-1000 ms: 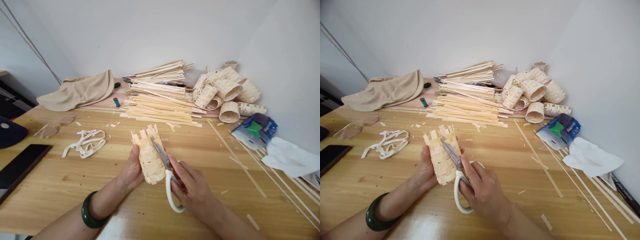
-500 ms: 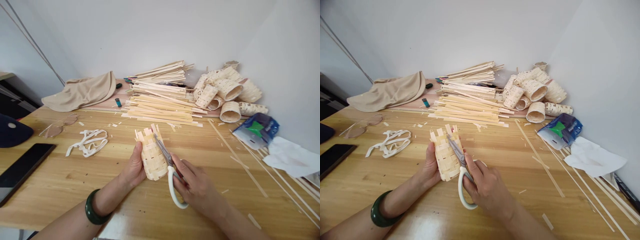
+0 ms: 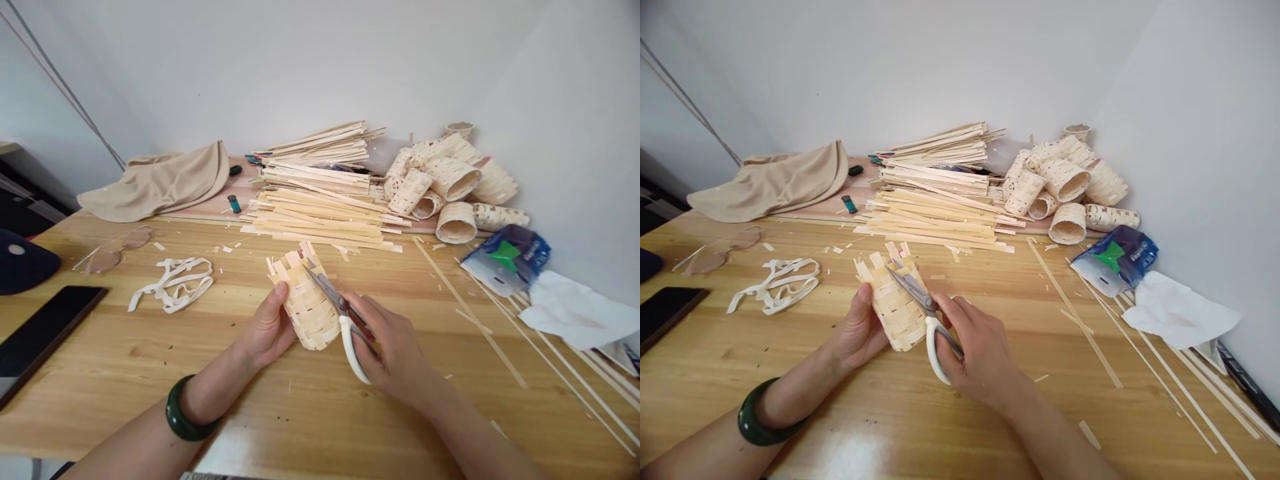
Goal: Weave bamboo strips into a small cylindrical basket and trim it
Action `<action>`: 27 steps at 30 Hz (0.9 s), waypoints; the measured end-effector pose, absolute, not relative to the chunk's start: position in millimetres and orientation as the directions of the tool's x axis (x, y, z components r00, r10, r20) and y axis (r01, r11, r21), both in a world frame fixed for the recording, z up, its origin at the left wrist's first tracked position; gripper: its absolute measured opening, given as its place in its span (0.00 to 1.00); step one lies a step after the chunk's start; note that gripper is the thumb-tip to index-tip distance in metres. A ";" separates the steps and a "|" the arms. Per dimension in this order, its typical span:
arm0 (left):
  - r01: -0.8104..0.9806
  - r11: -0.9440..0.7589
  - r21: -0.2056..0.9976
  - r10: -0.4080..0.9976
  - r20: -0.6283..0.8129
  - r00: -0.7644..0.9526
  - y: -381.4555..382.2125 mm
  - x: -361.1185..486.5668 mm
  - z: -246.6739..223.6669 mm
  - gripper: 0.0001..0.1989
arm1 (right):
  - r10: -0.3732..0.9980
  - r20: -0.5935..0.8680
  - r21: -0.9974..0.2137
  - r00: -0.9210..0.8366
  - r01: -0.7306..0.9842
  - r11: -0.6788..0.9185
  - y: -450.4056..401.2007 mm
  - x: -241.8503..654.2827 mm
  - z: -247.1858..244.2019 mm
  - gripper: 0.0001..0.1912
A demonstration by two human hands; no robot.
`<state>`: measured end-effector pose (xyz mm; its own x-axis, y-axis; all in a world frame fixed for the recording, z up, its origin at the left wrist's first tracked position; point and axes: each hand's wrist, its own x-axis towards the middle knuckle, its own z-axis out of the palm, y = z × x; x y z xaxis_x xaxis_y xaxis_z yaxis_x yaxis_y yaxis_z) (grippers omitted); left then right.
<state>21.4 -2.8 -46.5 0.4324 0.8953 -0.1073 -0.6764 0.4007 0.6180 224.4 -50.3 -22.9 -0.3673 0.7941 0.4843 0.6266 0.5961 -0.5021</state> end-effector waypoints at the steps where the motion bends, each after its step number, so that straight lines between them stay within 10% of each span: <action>1: -0.673 0.400 0.622 0.893 -0.099 0.439 -2.6 21.2 -45.5 0.29 | 0.797 0.474 -0.503 -0.374 0.628 0.594 -49.7 225.8 -23.4 0.23; 15: -0.655 0.486 0.578 0.854 -0.153 0.498 -1.5 19.4 -44.4 0.25 | 0.721 0.536 -0.267 -0.439 0.722 0.638 -53.2 229.4 -28.5 0.24; 23: -0.688 0.526 0.500 0.849 -0.259 0.461 4.1 16.6 -35.3 0.25 | 0.878 0.444 -0.648 -0.178 0.614 0.451 -44.3 231.5 -25.5 0.20; 27: -0.697 0.559 0.450 0.825 -0.220 0.520 5.1 14.1 -31.4 0.29 | 0.899 0.423 -0.616 -0.111 0.692 0.376 -40.0 236.5 -26.7 0.21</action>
